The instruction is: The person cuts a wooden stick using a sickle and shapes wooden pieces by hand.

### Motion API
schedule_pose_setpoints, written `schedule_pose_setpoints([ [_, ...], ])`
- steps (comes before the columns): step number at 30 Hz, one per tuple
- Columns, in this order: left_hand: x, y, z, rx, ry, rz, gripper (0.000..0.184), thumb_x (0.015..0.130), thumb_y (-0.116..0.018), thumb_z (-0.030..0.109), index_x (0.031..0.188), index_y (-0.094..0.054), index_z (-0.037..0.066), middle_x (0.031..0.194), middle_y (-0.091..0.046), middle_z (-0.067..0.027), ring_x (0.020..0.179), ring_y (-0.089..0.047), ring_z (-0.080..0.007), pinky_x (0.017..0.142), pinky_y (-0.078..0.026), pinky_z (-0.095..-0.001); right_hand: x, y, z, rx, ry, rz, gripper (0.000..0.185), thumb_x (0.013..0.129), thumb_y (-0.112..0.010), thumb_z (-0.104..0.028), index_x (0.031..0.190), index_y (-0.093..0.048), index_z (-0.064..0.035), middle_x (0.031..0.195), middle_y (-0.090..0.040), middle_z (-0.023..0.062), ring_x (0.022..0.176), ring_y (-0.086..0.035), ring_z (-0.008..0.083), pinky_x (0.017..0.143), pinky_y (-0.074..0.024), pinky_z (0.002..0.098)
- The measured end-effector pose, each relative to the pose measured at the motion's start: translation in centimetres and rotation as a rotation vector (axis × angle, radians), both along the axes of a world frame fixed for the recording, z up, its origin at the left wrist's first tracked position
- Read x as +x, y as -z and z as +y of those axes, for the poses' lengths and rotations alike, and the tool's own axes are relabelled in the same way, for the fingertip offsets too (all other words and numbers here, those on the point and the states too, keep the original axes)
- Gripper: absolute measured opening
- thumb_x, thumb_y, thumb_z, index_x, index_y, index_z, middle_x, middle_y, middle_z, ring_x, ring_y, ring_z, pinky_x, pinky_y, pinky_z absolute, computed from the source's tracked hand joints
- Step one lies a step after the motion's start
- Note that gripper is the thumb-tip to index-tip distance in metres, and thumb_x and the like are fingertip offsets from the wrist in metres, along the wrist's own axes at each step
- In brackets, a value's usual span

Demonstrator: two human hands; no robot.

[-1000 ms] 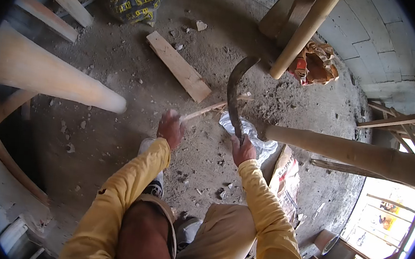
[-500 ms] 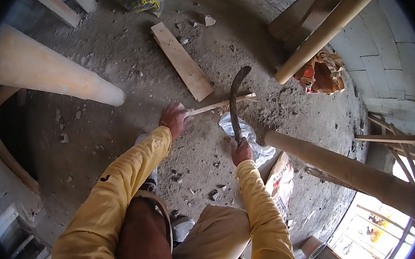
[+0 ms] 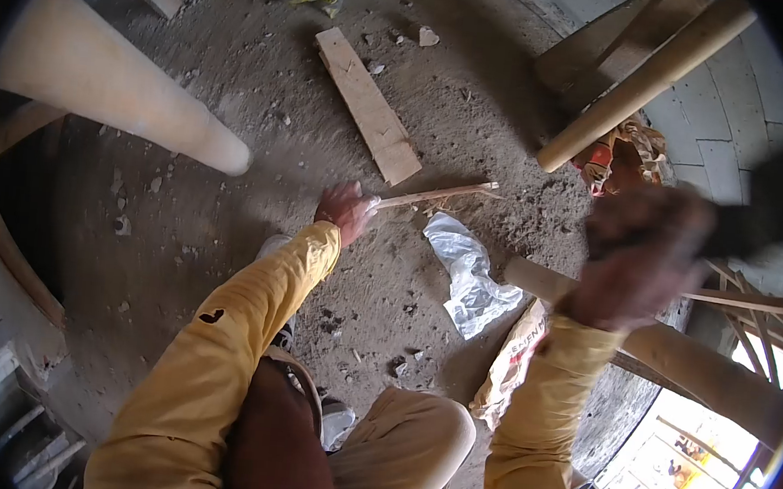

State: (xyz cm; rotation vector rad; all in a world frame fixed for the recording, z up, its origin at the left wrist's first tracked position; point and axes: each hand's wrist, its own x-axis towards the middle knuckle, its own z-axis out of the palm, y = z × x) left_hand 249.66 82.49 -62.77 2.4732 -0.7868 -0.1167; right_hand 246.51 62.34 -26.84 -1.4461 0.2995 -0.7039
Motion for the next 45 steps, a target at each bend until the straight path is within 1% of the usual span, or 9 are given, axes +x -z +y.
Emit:
schedule_pose_setpoints([
  [7, -0.1, 2.0, 0.1, 0.087, 0.061, -0.105, 0.026, 0.086, -0.066, 0.029, 0.109, -0.070, 0.017, 0.097, -0.063, -0.0106, 0.094, -0.059, -0.0310, 0.078, -0.047, -0.0451, -17.1, 36.2, -1.9, -0.944, -0.181, 1.083, 0.063, 0.091, -0.057, -0.043, 0.127, -0.049, 0.0079, 0.124, -0.053, 0.0347, 0.113, -0.054, 0.0476, 0.100, -0.0438, 0.0478],
  [19, 0.0, 1.5, -1.7, 0.008, -0.145, -0.007, 0.021, 0.083, -0.067, 0.023, 0.103, -0.067, 0.015, 0.101, -0.060, -0.0119, 0.097, -0.059, -0.0341, 0.084, -0.044, -0.0499, -13.1, 26.4, -1.9, -0.490, -0.184, 1.178, 0.052, 0.094, -0.053, -0.046, 0.093, -0.059, 0.0050, 0.072, -0.063, 0.0265, 0.075, -0.064, 0.0466, 0.067, -0.0489, 0.0487],
  [21, 0.9, 0.8, -1.6, 0.047, -0.078, 0.266, 0.021, 0.084, -0.067, 0.024, 0.103, -0.066, 0.015, 0.103, -0.060, -0.0117, 0.099, -0.059, -0.0345, 0.085, -0.042, -0.0510, -10.7, 21.7, -1.2, -0.416, -0.157, 1.117, 0.048, 0.096, -0.053, -0.045, 0.092, -0.059, 0.0031, 0.063, -0.062, 0.0154, 0.058, -0.065, 0.0284, 0.056, -0.0492, 0.0402],
  [29, 1.0, 1.0, -2.5, 0.089, -0.123, 0.267, 0.020, 0.085, -0.067, 0.025, 0.102, -0.066, 0.015, 0.106, -0.061, -0.0126, 0.099, -0.060, -0.0341, 0.085, -0.043, -0.0504, -0.3, 3.7, 0.1, -0.034, 0.038, -0.257, 0.036, 0.102, -0.041, -0.039, 0.095, -0.058, -0.0077, 0.071, -0.053, 0.0059, 0.057, -0.050, 0.0166, 0.053, -0.0423, 0.0304],
  [33, 1.2, 1.2, -2.2, 0.198, -0.064, 0.366, 0.022, 0.089, -0.063, 0.029, 0.106, -0.066, 0.017, 0.108, -0.061, -0.0126, 0.104, -0.059, -0.0343, 0.087, -0.043, -0.0543, -12.5, 28.1, -2.6, -0.637, -0.184, 0.994, 0.051, 0.094, -0.053, -0.033, 0.126, -0.046, 0.0056, 0.123, -0.047, 0.0286, 0.117, -0.040, 0.0434, 0.102, -0.0267, 0.0470],
  [35, 1.8, -0.3, -2.6, 0.269, -0.065, 0.411, 0.030, 0.091, -0.057, 0.033, 0.117, -0.063, 0.019, 0.122, -0.059, -0.0112, 0.113, -0.056, -0.0350, 0.095, -0.039, -0.0594, -16.7, 37.5, -3.4, -0.798, -0.273, 0.912, 0.065, 0.087, -0.063, -0.032, 0.134, -0.043, 0.0087, 0.139, -0.041, 0.0367, 0.132, -0.034, 0.0532, 0.114, -0.0247, 0.0486],
  [42, 0.6, 0.5, -2.3, 0.188, -0.153, 0.194, 0.029, 0.089, -0.060, 0.033, 0.113, -0.066, 0.017, 0.116, -0.061, -0.0105, 0.112, -0.054, -0.0334, 0.091, -0.040, -0.0523, -8.4, 22.3, -2.2, -0.655, -0.263, 1.237, 0.063, 0.092, -0.050, -0.058, 0.106, -0.065, 0.0015, 0.082, -0.068, 0.0236, 0.082, -0.068, 0.0400, 0.074, -0.0518, 0.0491],
  [43, 0.2, 0.7, -2.2, 0.159, -0.151, 0.269, 0.027, 0.088, -0.061, 0.032, 0.110, -0.068, 0.017, 0.112, -0.061, -0.0100, 0.110, -0.054, -0.0324, 0.090, -0.041, -0.0510, -7.6, 19.9, -2.0, -0.619, -0.186, 0.942, 0.048, 0.093, -0.057, -0.050, 0.091, -0.064, -0.0025, 0.062, -0.063, 0.0059, 0.055, -0.063, 0.0155, 0.047, -0.0497, 0.0324],
  [45, 0.2, 1.5, -2.2, 0.179, -0.132, 0.279, 0.027, 0.089, -0.060, 0.034, 0.109, -0.067, 0.018, 0.114, -0.059, -0.0085, 0.111, -0.053, -0.0303, 0.091, -0.040, -0.0504, -5.0, 13.2, -1.4, -0.386, 0.012, 0.831, 0.038, 0.098, -0.053, -0.044, 0.097, -0.061, -0.0072, 0.062, -0.057, 0.0003, 0.047, -0.054, 0.0094, 0.040, -0.0432, 0.0243],
])
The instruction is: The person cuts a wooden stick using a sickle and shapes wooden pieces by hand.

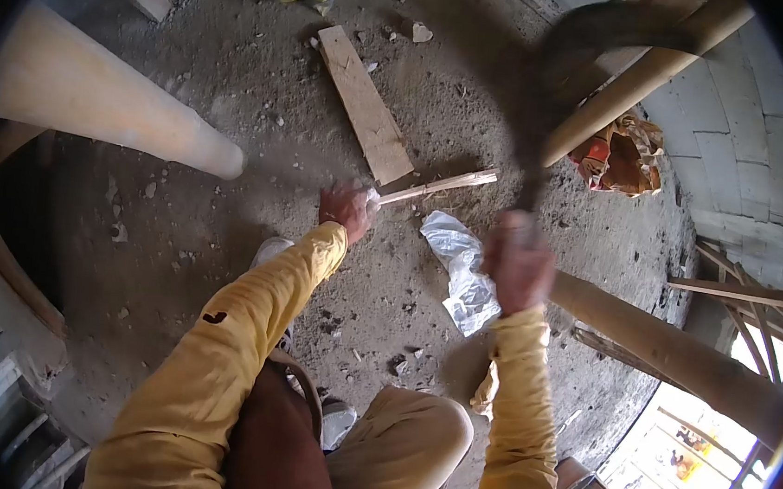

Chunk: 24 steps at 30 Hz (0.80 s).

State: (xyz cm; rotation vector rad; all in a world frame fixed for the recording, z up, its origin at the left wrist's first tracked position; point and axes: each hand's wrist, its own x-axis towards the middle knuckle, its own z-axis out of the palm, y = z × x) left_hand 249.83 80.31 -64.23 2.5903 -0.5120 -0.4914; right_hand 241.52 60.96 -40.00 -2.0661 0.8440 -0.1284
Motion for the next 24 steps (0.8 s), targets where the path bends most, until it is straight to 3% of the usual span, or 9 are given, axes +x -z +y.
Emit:
schedule_pose_setpoints([
  [2, 0.3, 0.2, 0.2, 0.021, 0.015, 0.005, 0.026, 0.090, -0.059, 0.035, 0.108, -0.065, 0.019, 0.115, -0.057, -0.0069, 0.113, -0.052, -0.0281, 0.093, -0.039, -0.0498, 2.6, -5.7, -0.4, -0.181, -0.057, -0.487, 0.038, 0.102, -0.043, -0.043, 0.092, -0.058, -0.0090, 0.060, -0.050, 0.0004, 0.046, -0.047, 0.0084, 0.038, -0.0368, 0.0262],
  [4, 0.2, -0.4, 0.0, -0.048, -0.011, -0.056, 0.022, 0.087, -0.063, 0.033, 0.102, -0.069, 0.018, 0.107, -0.061, -0.0094, 0.111, -0.052, -0.0315, 0.090, -0.041, -0.0497, 4.1, -7.4, -0.1, 0.236, -0.083, -0.813, 0.040, 0.102, -0.041, -0.041, 0.093, -0.057, -0.0055, 0.067, -0.049, 0.0056, 0.054, -0.047, 0.0160, 0.048, -0.0398, 0.0316],
  [8, 0.5, -1.7, -0.3, -0.031, -0.036, -0.070, 0.023, 0.087, -0.063, 0.035, 0.102, -0.069, 0.018, 0.107, -0.061, -0.0100, 0.111, -0.052, -0.0317, 0.090, -0.041, -0.0501, -7.9, 16.7, -2.6, -0.304, -0.321, 0.200, 0.047, 0.097, -0.050, -0.040, 0.106, -0.057, 0.0057, 0.098, -0.062, 0.0234, 0.085, -0.061, 0.0398, 0.078, -0.0491, 0.0469],
  [9, 0.5, -2.1, -0.5, 0.005, 0.000, -0.064, 0.025, 0.087, -0.063, 0.036, 0.104, -0.068, 0.018, 0.109, -0.061, -0.0100, 0.112, -0.052, -0.0317, 0.090, -0.041, -0.0506, -12.4, 24.1, -3.5, -0.625, -0.521, 0.168, 0.050, 0.096, -0.053, -0.040, 0.110, -0.057, 0.0085, 0.105, -0.065, 0.0279, 0.093, -0.065, 0.0458, 0.086, -0.0514, 0.0508],
  [10, 0.6, -2.1, -0.3, 0.051, 0.048, -0.066, 0.026, 0.087, -0.064, 0.037, 0.105, -0.068, 0.018, 0.111, -0.061, -0.0099, 0.113, -0.052, -0.0318, 0.090, -0.041, -0.0511, -11.6, 20.6, -1.4, -0.214, -0.380, 0.283, 0.064, 0.090, -0.057, -0.049, 0.111, -0.057, 0.0107, 0.102, -0.062, 0.0348, 0.095, -0.061, 0.0505, 0.086, -0.0498, 0.0513],
  [14, 0.5, -2.5, -0.1, 0.022, 0.016, 0.090, 0.031, 0.088, -0.062, 0.040, 0.107, -0.067, 0.016, 0.120, -0.056, -0.0131, 0.118, -0.049, -0.0316, 0.094, -0.040, -0.0520, -10.1, 17.7, -1.7, -0.124, -0.322, 0.550, 0.065, 0.089, -0.055, -0.053, 0.105, -0.061, 0.0092, 0.093, -0.063, 0.0353, 0.095, -0.062, 0.0490, 0.084, -0.0496, 0.0505],
  [19, -0.4, -0.6, -0.5, 0.003, 0.013, -0.220, 0.036, 0.085, -0.064, 0.038, 0.106, -0.064, 0.009, 0.117, -0.056, -0.0127, 0.114, -0.051, -0.0304, 0.094, -0.040, -0.0459, -8.7, 13.6, -1.6, -0.003, -0.313, 0.600, 0.064, 0.089, -0.056, -0.056, 0.103, -0.062, 0.0069, 0.092, -0.064, 0.0335, 0.093, -0.062, 0.0486, 0.082, -0.0494, 0.0497],
  [22, -0.1, -2.7, 0.0, -0.047, 0.065, -0.135, 0.034, 0.085, -0.065, 0.036, 0.097, -0.062, 0.005, 0.109, -0.061, -0.0145, 0.098, -0.059, -0.0334, 0.081, -0.047, -0.0456, -9.0, 11.3, -1.7, -0.103, -0.349, 0.598, 0.058, 0.090, -0.056, -0.052, 0.104, -0.063, 0.0044, 0.092, -0.065, 0.0316, 0.092, -0.062, 0.0481, 0.081, -0.0491, 0.0499],
  [24, 1.5, -5.0, 1.2, -0.199, 0.168, 0.284, 0.032, 0.085, -0.065, 0.035, 0.090, -0.059, 0.004, 0.093, -0.065, -0.0132, 0.073, -0.061, -0.0351, 0.064, -0.050, -0.0458, -9.8, 11.0, -2.6, -0.155, -0.355, 0.591, 0.055, 0.090, -0.058, -0.051, 0.102, -0.064, 0.0029, 0.091, -0.066, 0.0296, 0.090, -0.063, 0.0471, 0.079, -0.0493, 0.0493],
])
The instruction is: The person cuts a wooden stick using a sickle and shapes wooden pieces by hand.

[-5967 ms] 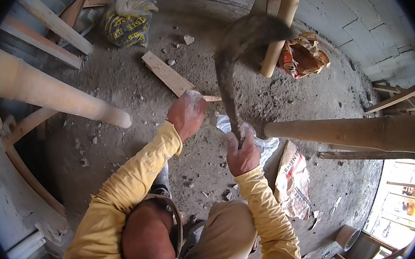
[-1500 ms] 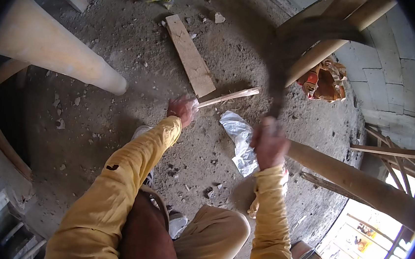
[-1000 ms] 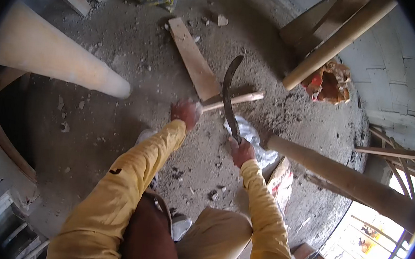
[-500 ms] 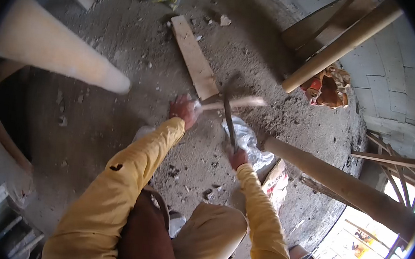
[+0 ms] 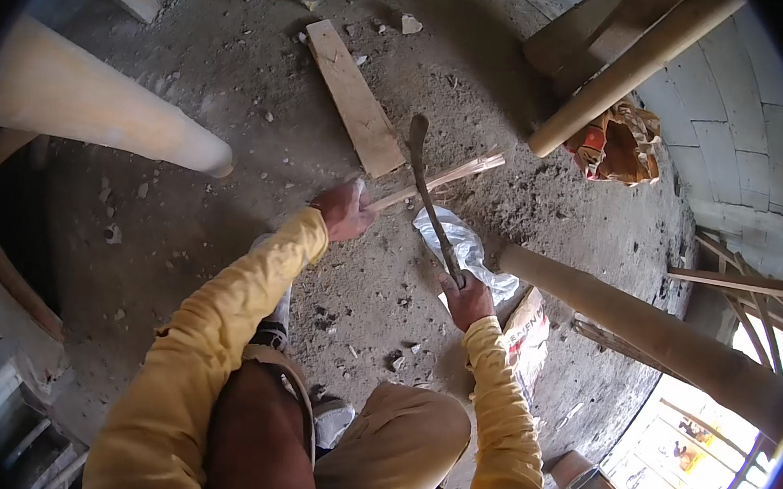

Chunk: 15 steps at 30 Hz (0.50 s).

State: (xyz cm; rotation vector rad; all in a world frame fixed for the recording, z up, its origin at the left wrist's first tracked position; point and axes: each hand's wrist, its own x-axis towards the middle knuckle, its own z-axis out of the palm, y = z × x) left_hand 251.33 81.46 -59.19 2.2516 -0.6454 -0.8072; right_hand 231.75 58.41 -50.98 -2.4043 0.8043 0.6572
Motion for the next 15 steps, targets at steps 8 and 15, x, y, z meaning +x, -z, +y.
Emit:
schedule_pose_setpoints([
  [8, -1.7, -0.4, -0.1, -0.013, 0.169, 0.159, 0.049, 0.097, -0.050, 0.041, 0.117, -0.058, -0.002, 0.089, -0.067, -0.0207, 0.071, -0.064, -0.0401, 0.060, -0.049, -0.0475, -1.3, 0.7, -1.9, 0.068, -0.064, -0.090, 0.052, 0.089, -0.061, -0.050, 0.095, -0.065, 0.0014, 0.085, -0.066, 0.0248, 0.082, -0.064, 0.0432, 0.073, -0.0500, 0.0452],
  [15, -2.5, 2.0, -1.8, 0.132, 0.072, -0.408, 0.026, 0.094, -0.054, 0.029, 0.107, -0.058, 0.007, 0.113, -0.060, -0.0146, 0.105, -0.058, -0.0330, 0.085, -0.046, -0.0463, -0.1, 0.4, 0.5, 0.105, 0.041, -0.129, 0.049, 0.092, -0.059, -0.044, 0.100, -0.062, 0.0036, 0.085, -0.066, 0.0270, 0.083, -0.064, 0.0449, 0.073, -0.0497, 0.0472],
])
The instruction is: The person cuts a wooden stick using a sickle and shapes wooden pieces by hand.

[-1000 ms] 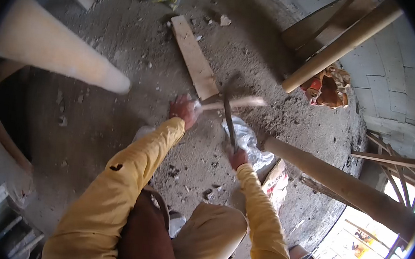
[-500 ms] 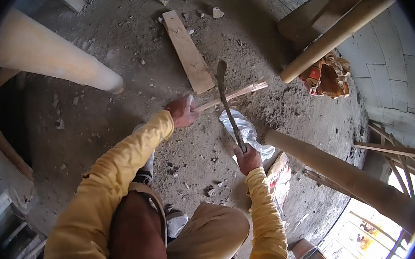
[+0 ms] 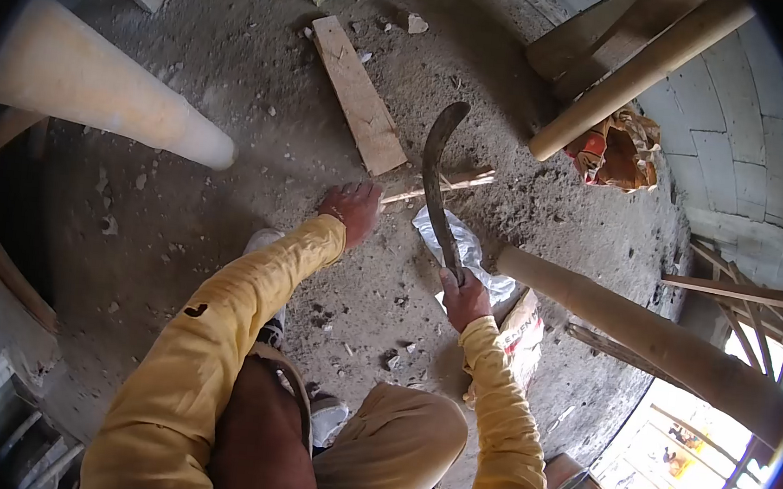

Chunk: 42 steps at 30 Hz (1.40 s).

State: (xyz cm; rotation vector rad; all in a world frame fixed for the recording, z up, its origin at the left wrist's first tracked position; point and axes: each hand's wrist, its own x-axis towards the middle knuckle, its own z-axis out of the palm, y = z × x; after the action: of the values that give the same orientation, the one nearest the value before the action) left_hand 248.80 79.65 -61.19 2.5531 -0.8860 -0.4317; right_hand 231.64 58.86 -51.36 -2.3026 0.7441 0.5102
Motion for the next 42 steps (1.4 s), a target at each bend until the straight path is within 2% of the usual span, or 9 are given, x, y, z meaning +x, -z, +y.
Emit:
schedule_pose_setpoints([
  [6, 0.4, 2.7, 0.9, -0.075, -0.044, -0.111, 0.030, 0.089, -0.061, 0.026, 0.117, -0.061, 0.015, 0.106, -0.057, -0.0096, 0.104, -0.054, -0.0294, 0.088, -0.044, -0.0432, 1.0, 0.5, 1.7, -0.051, 0.053, -0.022, 0.045, 0.094, -0.056, -0.041, 0.097, -0.061, 0.0036, 0.081, -0.065, 0.0267, 0.083, -0.064, 0.0469, 0.071, -0.0498, 0.0479],
  [10, 0.4, 3.7, 0.7, -0.086, -0.071, -0.113, 0.033, 0.087, -0.064, 0.025, 0.119, -0.063, 0.015, 0.104, -0.055, -0.0088, 0.101, -0.054, -0.0279, 0.087, -0.044, -0.0413, 4.8, -4.9, 3.1, 0.053, 0.219, -0.183, 0.049, 0.096, -0.052, -0.047, 0.091, -0.059, 0.0012, 0.069, -0.065, 0.0145, 0.059, -0.065, 0.0275, 0.056, -0.0513, 0.0402],
  [15, 0.6, 2.8, 0.7, -0.022, -0.049, -0.118, 0.032, 0.088, -0.064, 0.026, 0.118, -0.064, 0.016, 0.105, -0.055, -0.0089, 0.103, -0.053, -0.0267, 0.087, -0.044, -0.0400, 9.6, -13.9, 1.7, 0.401, 0.201, -0.913, 0.038, 0.099, -0.051, -0.038, 0.102, -0.057, 0.0002, 0.078, -0.060, 0.0111, 0.069, -0.060, 0.0190, 0.057, -0.0494, 0.0291],
  [21, 0.5, 4.0, 0.8, -0.062, -0.075, -0.138, 0.030, 0.092, -0.057, 0.028, 0.121, -0.063, 0.021, 0.113, -0.056, -0.0103, 0.106, -0.053, -0.0281, 0.087, -0.043, -0.0458, -3.3, 12.6, -0.3, -0.287, -0.162, 0.016, 0.057, 0.091, -0.058, -0.034, 0.132, -0.046, 0.0036, 0.132, -0.047, 0.0345, 0.125, -0.046, 0.0463, 0.101, -0.0441, 0.0465],
  [23, 2.7, 2.6, -0.1, -0.049, -0.105, -0.207, 0.029, 0.093, -0.055, 0.028, 0.120, -0.063, 0.023, 0.112, -0.058, -0.0102, 0.105, -0.054, -0.0293, 0.087, -0.042, -0.0470, -3.1, 10.7, 1.0, -0.395, -0.204, -0.341, 0.053, 0.093, -0.055, -0.039, 0.114, -0.053, 0.0095, 0.092, -0.065, 0.0297, 0.094, -0.068, 0.0398, 0.078, -0.0558, 0.0460],
  [26, 0.8, 2.2, 1.4, -0.114, -0.087, -0.048, 0.027, 0.090, -0.057, 0.025, 0.117, -0.063, 0.021, 0.107, -0.059, -0.0098, 0.103, -0.055, -0.0305, 0.085, -0.042, -0.0475, -0.5, 4.7, 0.2, 0.156, 0.062, 0.219, 0.054, 0.091, -0.061, -0.045, 0.098, -0.056, 0.0081, 0.063, -0.064, 0.0151, 0.053, -0.066, 0.0261, 0.042, -0.0514, 0.0389],
  [29, 0.6, 1.9, 1.4, -0.180, -0.145, -0.140, 0.030, 0.087, -0.062, 0.025, 0.116, -0.062, 0.019, 0.102, -0.059, -0.0106, 0.100, -0.056, -0.0311, 0.084, -0.043, -0.0457, -0.4, 2.5, 0.7, 0.205, 0.247, 0.167, 0.054, 0.092, -0.057, -0.047, 0.099, -0.061, 0.0067, 0.064, -0.065, 0.0179, 0.049, -0.064, 0.0296, 0.052, -0.0527, 0.0413],
  [35, 0.1, 1.0, 2.2, -0.537, -0.249, 0.228, 0.028, 0.081, -0.067, 0.007, 0.106, -0.054, 0.004, 0.101, -0.064, -0.0102, 0.094, -0.063, -0.0316, 0.083, -0.050, -0.0431, -0.9, 2.3, -0.6, -0.257, 0.179, -0.037, 0.052, 0.091, -0.056, -0.047, 0.093, -0.061, 0.0055, 0.083, -0.065, 0.0312, 0.088, -0.064, 0.0482, 0.079, -0.0491, 0.0509],
  [42, -1.8, -6.3, 3.2, -0.969, -0.402, 1.623, 0.052, 0.094, -0.061, 0.012, 0.140, -0.038, 0.008, 0.105, -0.057, -0.0047, 0.095, -0.065, -0.0186, 0.083, -0.056, -0.0340, -2.1, 6.2, -3.4, -0.367, 0.168, 0.110, 0.060, 0.084, -0.067, -0.046, 0.118, -0.048, 0.0001, 0.108, -0.063, 0.0290, 0.100, -0.060, 0.0473, 0.089, -0.0462, 0.0515],
])
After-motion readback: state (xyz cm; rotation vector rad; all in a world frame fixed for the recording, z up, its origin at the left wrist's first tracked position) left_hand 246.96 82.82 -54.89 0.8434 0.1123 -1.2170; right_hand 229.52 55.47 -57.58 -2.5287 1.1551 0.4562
